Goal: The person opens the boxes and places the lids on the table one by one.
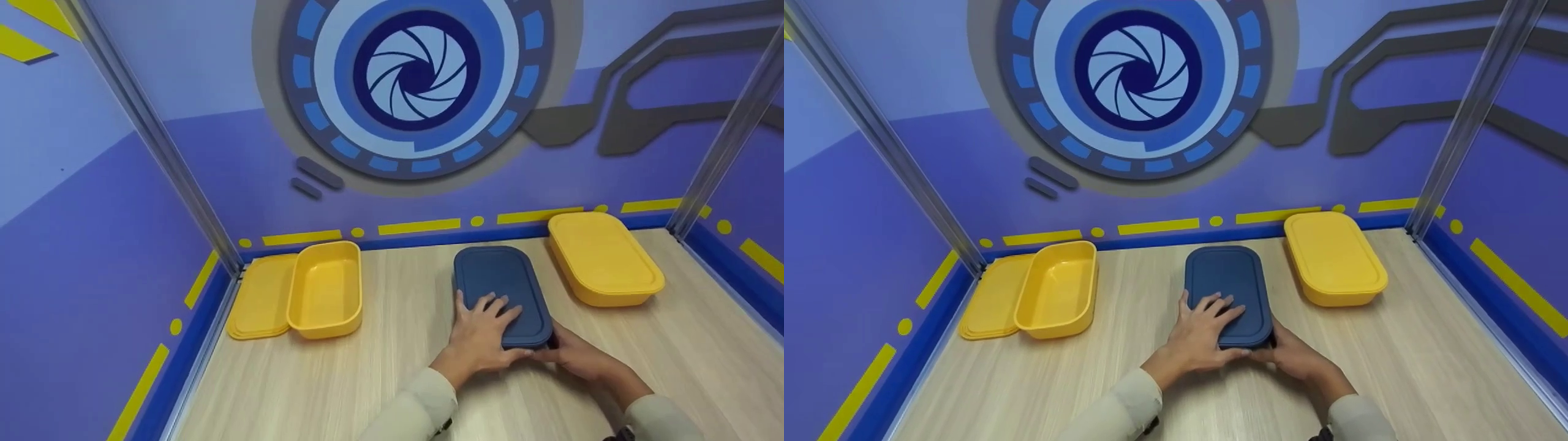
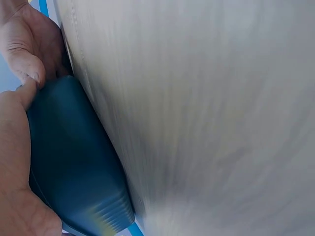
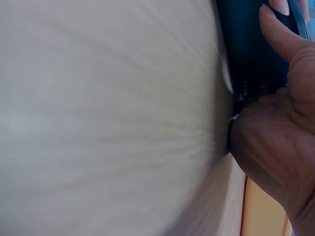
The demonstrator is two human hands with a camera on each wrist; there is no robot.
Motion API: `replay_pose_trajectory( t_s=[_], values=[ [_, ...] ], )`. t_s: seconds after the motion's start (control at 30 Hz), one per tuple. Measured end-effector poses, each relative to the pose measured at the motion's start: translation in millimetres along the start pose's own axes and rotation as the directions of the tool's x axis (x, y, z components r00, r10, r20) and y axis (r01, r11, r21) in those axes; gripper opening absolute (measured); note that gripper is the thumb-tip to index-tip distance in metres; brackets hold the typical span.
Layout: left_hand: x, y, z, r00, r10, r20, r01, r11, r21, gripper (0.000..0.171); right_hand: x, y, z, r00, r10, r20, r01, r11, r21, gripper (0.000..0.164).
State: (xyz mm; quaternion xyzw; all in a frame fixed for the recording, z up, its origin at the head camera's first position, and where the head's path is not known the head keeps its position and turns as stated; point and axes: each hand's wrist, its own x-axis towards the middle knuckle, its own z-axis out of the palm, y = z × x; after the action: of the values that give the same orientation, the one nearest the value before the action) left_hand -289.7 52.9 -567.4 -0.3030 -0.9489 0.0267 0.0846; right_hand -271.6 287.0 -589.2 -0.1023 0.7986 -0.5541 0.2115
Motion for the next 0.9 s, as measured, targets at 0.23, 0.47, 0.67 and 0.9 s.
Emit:
replay_pose_trajectory(
  t_s=[0.23, 0.47, 0.67, 0.9],
  values=[
    [-0.3, -3.8, 2.2, 1.000, 0.013, 0.007, -0.013, 1.000, -0.007, 0.084, -0.5, 2.4, 1.5, 1.000, -0.008, -0.016, 0.008, 1.000, -0.023, 0.115],
    [-0.8, -5.8, 3.7, 1.000, 0.008, 0.011, -0.008, 1.000, -0.023, 0.090, -0.6, -0.2, 2.9, 0.999, -0.010, -0.031, 0.008, 0.999, -0.050, 0.115],
    [-1.2, -5.8, 4.3, 1.000, -0.003, 0.008, 0.003, 0.999, -0.037, 0.088, 0.4, -1.7, 2.4, 0.999, -0.024, -0.021, 0.023, 0.999, -0.036, 0.115],
    [-3.2, -4.7, 1.8, 1.000, 0.014, -0.023, -0.015, 0.998, -0.059, 0.086, -1.6, 1.2, 1.8, 0.999, -0.036, 0.006, 0.036, 0.999, 0.011, 0.113]
  ],
)
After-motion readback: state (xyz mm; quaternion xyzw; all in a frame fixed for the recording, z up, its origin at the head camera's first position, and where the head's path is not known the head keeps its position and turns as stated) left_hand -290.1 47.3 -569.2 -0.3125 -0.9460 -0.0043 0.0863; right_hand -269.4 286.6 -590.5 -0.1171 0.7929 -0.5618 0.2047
